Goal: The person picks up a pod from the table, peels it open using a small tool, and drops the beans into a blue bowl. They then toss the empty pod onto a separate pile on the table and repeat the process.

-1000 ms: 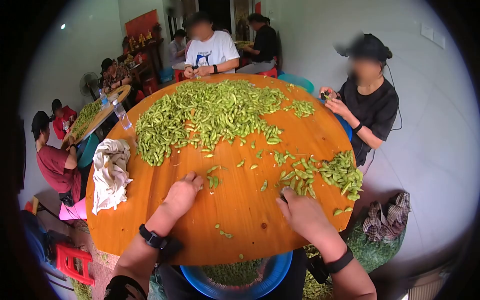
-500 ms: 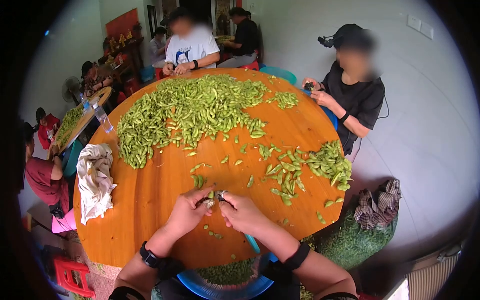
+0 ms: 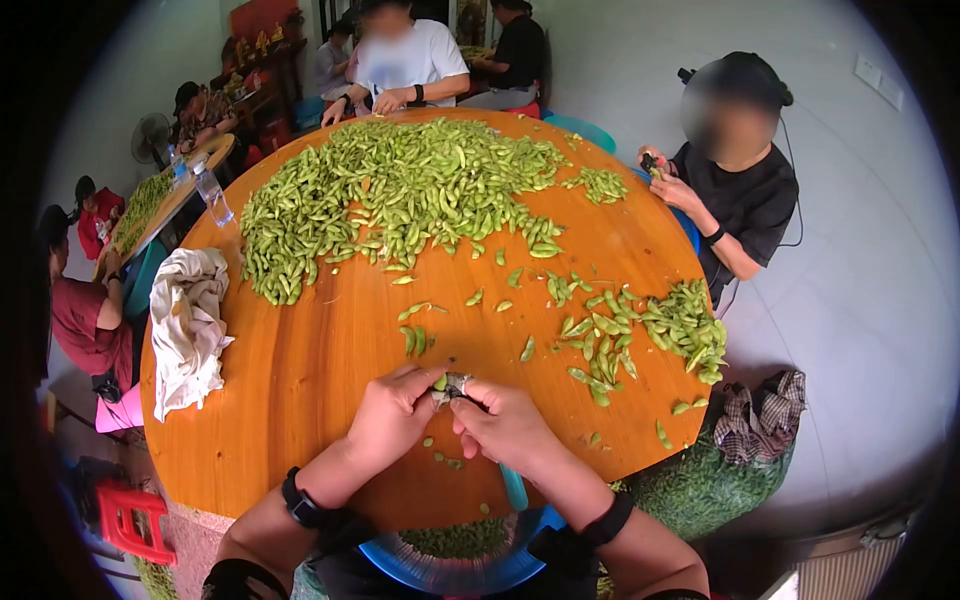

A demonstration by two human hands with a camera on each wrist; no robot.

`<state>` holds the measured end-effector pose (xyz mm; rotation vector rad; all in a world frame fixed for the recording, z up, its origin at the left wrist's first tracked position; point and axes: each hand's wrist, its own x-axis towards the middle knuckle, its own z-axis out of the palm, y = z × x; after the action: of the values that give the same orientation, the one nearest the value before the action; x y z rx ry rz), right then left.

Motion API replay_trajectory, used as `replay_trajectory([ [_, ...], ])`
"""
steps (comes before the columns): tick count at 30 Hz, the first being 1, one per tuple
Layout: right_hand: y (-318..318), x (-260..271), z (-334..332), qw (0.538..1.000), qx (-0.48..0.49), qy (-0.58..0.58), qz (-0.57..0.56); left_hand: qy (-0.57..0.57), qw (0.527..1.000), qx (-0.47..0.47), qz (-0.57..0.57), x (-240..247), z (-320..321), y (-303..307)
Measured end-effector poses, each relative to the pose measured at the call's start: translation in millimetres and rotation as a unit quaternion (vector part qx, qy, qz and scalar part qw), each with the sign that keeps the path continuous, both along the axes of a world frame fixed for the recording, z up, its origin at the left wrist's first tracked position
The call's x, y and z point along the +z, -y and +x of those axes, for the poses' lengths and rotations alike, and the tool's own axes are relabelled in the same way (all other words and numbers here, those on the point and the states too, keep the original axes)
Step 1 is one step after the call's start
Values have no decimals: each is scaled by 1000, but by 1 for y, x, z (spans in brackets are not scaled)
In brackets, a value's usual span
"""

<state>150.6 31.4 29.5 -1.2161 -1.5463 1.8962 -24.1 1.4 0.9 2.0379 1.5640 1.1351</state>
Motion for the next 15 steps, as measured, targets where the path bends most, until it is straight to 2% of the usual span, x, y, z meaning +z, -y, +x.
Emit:
replay_trajectory([
  [3,0,-3,-1,1000,2,22,15,40,999,3,-13,3,2,1],
  [6,-1,-8,-2,999,-24,-9,43,89,996,-13,-26,-2,0,-1],
  [10,-5,-7,1,997,-45,-55,-29,67,997,-26,-35,-1,-3,-3],
  [12,-7,-8,3,996,-37,-64,-51,169,977,-73,-104,-1,-6,-5],
  [13,-7,-9,5,995,-37,-72,-64,169,978,-73,-102,-2,-8,-5],
  [15,-9,-9,7,993,-37,-83,-75,272,934,-115,-201,-5,-11,-8],
])
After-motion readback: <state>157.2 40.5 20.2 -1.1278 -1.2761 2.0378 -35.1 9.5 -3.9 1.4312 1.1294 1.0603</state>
